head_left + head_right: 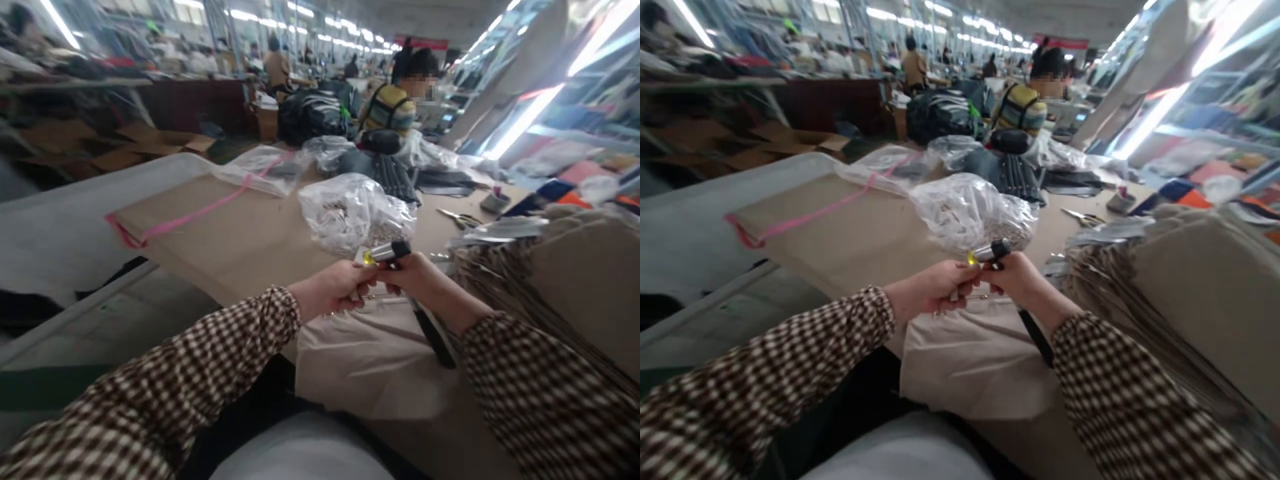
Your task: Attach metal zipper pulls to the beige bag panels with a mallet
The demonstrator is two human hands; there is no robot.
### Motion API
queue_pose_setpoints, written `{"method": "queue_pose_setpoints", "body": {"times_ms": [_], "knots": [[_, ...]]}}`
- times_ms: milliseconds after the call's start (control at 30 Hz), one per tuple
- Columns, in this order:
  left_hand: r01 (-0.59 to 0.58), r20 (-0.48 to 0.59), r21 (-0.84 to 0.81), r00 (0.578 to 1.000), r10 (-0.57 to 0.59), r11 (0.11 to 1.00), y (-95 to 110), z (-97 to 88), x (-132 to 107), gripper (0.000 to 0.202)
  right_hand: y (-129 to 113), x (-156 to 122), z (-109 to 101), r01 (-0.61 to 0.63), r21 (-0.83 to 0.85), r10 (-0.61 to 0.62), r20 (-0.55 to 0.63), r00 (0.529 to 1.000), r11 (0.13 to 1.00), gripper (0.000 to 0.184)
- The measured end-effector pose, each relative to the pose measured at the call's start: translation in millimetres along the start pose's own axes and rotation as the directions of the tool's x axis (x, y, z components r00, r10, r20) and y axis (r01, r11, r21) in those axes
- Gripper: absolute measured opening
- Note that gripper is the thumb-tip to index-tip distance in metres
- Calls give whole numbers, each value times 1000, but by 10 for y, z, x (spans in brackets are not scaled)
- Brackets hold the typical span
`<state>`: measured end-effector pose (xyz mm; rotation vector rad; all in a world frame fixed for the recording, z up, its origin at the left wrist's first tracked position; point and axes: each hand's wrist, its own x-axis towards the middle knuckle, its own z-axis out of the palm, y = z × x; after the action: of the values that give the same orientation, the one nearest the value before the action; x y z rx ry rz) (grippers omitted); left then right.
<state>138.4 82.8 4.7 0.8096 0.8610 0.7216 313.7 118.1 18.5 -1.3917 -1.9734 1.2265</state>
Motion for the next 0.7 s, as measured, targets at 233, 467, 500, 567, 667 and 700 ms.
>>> {"method": "queue_pose_setpoints", "body": {"times_ms": [233, 467, 500, 567, 667, 700], "knots": [[13, -64, 244, 998, 2, 970, -74, -32, 38, 31, 150, 38, 176, 11, 102, -19, 78, 997, 995, 23], [57, -168, 515, 985, 35, 855, -179, -46, 179, 35, 421, 96, 159, -120, 32, 117, 87, 989, 992, 21], [84, -195, 539, 980, 27, 838, -189, -40, 188, 36, 483, 112, 162, -142, 11, 141, 89, 986, 990, 20], [136, -238, 569, 971, 4, 811, -213, -33, 205, 34, 605, 134, 172, -154, -27, 156, 92, 983, 988, 15], [182, -273, 574, 962, -23, 798, -252, -38, 237, 30, 733, 139, 189, -133, -102, 140, 59, 988, 986, 14], [187, -277, 566, 960, -28, 803, -263, -42, 246, 29, 754, 137, 192, -128, -131, 135, 45, 990, 983, 16]]}}
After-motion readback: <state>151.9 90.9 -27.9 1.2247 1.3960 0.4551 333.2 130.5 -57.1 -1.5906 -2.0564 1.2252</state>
